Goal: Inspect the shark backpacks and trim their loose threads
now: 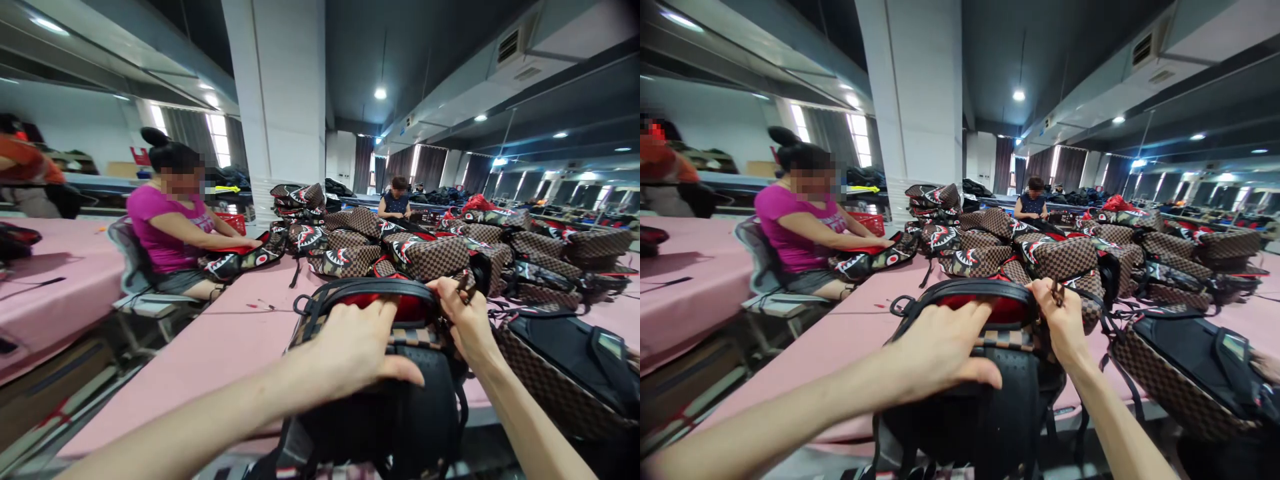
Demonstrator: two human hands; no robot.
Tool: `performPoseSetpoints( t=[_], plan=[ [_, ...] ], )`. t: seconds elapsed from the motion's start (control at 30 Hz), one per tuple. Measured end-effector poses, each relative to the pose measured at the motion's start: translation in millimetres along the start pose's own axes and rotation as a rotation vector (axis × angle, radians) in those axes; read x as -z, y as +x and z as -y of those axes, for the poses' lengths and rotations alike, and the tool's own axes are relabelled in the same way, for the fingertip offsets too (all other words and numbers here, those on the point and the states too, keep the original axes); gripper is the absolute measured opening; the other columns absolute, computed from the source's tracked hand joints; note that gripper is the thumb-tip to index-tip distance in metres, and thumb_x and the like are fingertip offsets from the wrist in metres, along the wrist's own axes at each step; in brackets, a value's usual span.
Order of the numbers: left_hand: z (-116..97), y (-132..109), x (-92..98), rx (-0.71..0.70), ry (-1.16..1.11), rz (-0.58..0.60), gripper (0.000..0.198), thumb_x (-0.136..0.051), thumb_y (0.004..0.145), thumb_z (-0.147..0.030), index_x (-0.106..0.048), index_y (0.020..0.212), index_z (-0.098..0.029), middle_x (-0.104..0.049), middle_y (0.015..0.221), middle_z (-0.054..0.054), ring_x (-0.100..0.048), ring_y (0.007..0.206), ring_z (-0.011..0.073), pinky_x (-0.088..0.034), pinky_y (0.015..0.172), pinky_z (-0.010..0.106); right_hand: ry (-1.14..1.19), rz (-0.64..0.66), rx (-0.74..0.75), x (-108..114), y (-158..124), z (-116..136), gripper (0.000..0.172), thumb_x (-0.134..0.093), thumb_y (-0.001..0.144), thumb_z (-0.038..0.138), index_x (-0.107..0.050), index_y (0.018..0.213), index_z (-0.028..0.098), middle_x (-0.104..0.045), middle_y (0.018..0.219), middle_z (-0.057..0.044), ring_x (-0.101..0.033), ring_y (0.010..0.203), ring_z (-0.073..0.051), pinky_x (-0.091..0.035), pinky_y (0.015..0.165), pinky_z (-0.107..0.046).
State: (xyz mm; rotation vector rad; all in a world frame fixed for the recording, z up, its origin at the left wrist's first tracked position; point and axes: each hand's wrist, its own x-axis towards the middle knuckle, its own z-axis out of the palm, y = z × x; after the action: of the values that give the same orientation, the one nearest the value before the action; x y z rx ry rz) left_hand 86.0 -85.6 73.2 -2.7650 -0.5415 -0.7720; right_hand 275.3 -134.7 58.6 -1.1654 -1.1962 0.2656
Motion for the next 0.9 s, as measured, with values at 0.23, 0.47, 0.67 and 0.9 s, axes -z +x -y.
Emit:
performPoseSetpoints(
  t=[0.23, 0.47, 0.67, 0.9],
  plan=[
    [0.6, 5.7, 14.1, -0.029, -0.152, 0.198, 0.068, -0.056, 0.064, -0.071, -0.058, 0.108, -0.019, -0.069, 0.089, 0.009, -0.066, 0.076, 0.0279, -0.049, 0.064, 0.034, -0.151, 0.381, -0.064, 0.9, 24.4, 10.5, 0.017, -0.062, 0.074, 0.033, -0.063, 0.067, 0.017, -0.055, 0.062, 0.003, -0.047, 0.056, -0.010, -0.037, 0.053, -0.021],
    [-10.2, -10.4, 7.5, -0.053, -0.120, 0.106, 0.075, -0.055, 0.064, -0.074, -0.056, 0.112, -0.016, -0.068, 0.092, 0.012, -0.065, 0.078, 0.0308, -0.051, 0.067, 0.041, -0.243, 0.920, 0.025, -41.4, 56.1, 21.8, 0.020, -0.060, 0.073, 0.032, -0.069, 0.076, 0.014, -0.065, 0.072, 0.000, -0.057, 0.069, -0.015, -0.043, 0.065, -0.024],
    [22.3, -29.7, 26.1, -0.231, -0.429, -0.370, 0.019, -0.045, 0.088, -0.023, -0.063, 0.092, -0.019, -0.070, 0.088, 0.004, -0.063, 0.079, 0.0140, -0.048, 0.074, 0.025, -0.446, 0.798, 0.131, -42.1, 51.6, 13.5, 0.032, -0.050, 0.079, 0.041, -0.059, 0.065, 0.014, -0.057, 0.064, -0.002, -0.049, 0.066, -0.015, -0.038, 0.056, -0.023],
    [78.8, 3.3, 13.1, 0.387, -0.790, 0.230, 0.029, -0.047, 0.078, -0.038, -0.057, 0.066, -0.014, -0.050, 0.058, -0.003, -0.040, 0.051, 0.0083, -0.029, 0.046, 0.019, -0.454, 0.757, 0.090, -45.2, 61.8, 8.1, 0.038, -0.047, 0.076, 0.048, -0.048, 0.056, 0.016, -0.040, 0.055, 0.003, -0.037, 0.054, -0.010, -0.026, 0.049, -0.023]
  ],
)
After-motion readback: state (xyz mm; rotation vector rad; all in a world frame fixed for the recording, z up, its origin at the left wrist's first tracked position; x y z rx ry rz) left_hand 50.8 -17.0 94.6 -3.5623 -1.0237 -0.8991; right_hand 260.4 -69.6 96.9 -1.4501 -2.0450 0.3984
